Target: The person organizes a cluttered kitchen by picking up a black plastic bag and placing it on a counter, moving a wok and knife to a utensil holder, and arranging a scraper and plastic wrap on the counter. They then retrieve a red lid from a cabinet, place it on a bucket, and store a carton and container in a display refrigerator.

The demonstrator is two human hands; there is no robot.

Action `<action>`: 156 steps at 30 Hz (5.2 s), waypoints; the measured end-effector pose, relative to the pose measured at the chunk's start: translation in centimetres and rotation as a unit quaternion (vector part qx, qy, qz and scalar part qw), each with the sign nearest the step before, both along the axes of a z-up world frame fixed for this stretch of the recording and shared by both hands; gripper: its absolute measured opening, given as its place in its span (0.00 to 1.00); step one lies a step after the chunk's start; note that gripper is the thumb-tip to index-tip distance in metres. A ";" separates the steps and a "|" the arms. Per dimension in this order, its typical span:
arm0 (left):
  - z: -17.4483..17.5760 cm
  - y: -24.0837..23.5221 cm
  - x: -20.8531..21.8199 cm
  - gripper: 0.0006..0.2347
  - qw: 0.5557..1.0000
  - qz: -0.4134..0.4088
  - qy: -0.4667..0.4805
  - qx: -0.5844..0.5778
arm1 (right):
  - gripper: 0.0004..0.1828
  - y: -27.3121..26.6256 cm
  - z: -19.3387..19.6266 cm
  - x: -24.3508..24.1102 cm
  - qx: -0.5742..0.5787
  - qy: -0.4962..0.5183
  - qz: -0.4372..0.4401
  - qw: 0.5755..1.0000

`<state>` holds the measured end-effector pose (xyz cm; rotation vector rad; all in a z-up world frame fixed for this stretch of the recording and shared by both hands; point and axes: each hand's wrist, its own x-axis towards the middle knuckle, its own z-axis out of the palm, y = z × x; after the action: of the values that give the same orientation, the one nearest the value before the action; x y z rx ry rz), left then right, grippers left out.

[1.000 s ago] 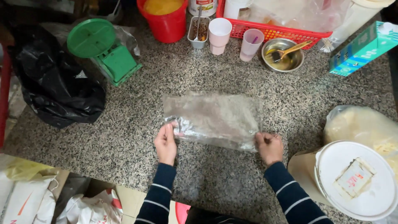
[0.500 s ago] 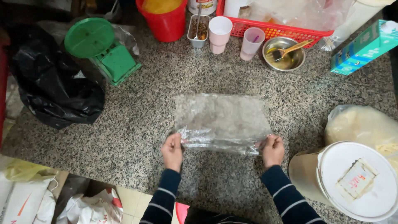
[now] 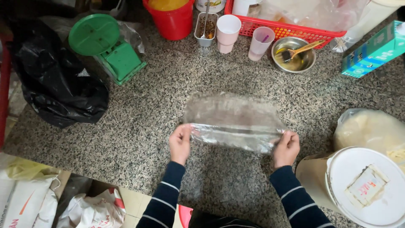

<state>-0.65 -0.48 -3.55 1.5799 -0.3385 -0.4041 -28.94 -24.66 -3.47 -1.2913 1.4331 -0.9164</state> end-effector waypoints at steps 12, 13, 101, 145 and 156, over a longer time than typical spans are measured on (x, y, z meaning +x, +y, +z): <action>17.1 -1.0 6.5 0.06 0.997 -0.035 -0.054 -0.046 | 0.13 -4.8 22.9 8.4 -0.272 -0.090 0.096 0.953; 17.0 -0.7 7.0 0.06 0.997 -0.047 -0.028 -0.045 | 0.13 -5.2 23.0 8.1 -0.303 -0.032 0.105 0.947; 18.8 5.0 5.1 0.42 0.955 -0.249 0.140 -0.084 | 0.16 -4.7 12.5 8.6 0.029 -0.074 0.315 0.946; -3.4 -11.4 5.3 0.31 0.693 -0.391 -0.541 0.272 | 0.49 10.8 -3.4 9.4 -0.409 0.448 0.336 0.720; 0.3 -17.4 28.3 0.19 0.752 -0.078 -0.528 0.387 | 0.39 8.9 -5.3 8.0 -0.247 0.287 0.376 0.846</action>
<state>27.67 -17.85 -3.20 2.5141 -1.3096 0.3586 -20.91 -15.77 -8.74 -2.4408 0.9352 -0.3537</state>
